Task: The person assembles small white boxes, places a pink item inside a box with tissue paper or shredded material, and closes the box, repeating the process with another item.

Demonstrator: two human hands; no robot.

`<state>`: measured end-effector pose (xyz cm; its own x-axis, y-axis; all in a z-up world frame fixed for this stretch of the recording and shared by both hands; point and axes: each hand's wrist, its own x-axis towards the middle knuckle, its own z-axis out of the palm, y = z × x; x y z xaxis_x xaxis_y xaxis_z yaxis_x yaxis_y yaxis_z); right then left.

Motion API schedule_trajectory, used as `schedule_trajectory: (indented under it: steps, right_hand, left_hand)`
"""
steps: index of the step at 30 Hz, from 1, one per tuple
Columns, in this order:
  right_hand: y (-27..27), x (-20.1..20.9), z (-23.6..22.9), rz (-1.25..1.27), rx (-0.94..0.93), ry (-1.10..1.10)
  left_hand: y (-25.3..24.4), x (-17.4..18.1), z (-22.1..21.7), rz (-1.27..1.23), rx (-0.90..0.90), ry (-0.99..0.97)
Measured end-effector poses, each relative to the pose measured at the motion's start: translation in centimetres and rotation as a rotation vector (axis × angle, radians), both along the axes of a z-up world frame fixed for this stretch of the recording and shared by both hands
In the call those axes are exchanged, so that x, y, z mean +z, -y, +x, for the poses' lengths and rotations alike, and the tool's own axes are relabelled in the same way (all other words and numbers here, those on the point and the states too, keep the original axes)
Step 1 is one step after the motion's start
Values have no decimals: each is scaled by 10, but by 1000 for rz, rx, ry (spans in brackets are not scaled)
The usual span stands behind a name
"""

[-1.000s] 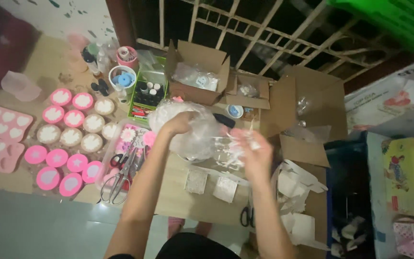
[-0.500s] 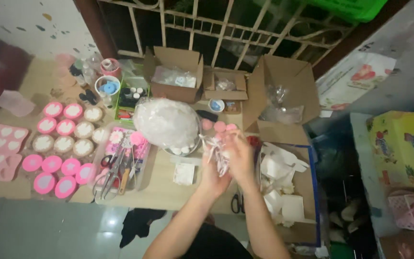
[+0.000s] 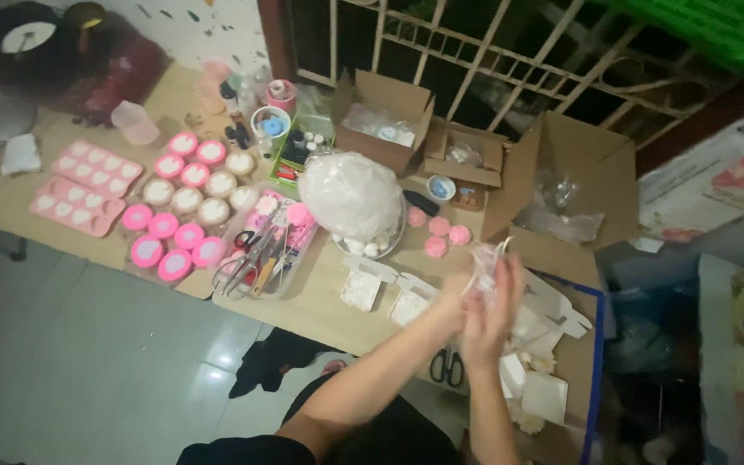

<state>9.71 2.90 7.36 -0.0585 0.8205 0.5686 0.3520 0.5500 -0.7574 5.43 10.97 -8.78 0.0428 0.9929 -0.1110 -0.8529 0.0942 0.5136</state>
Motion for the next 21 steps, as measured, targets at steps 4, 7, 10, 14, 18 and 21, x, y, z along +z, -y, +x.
schedule_trajectory:
  steps: [4,7,10,14,18,21]
  right_hand:
    - [-15,2,8,85,172,135]
    - [-39,1,29,12,228,233]
    - [-35,-5,34,204,44,602]
    - [10,6,18,177,434,358]
    - [-10,21,23,218,295,466]
    - [-20,-6,55,179,192,560]
  left_hand:
    - [25,40,8,215,261,-498]
    - [47,61,1,-22,-93,154]
    - [53,84,-24,160,-147,549]
    - [52,92,-24,-10,-161,328]
    - [100,113,-3,149,-313,342]
    - [81,-16,-11,-25,-270,361]
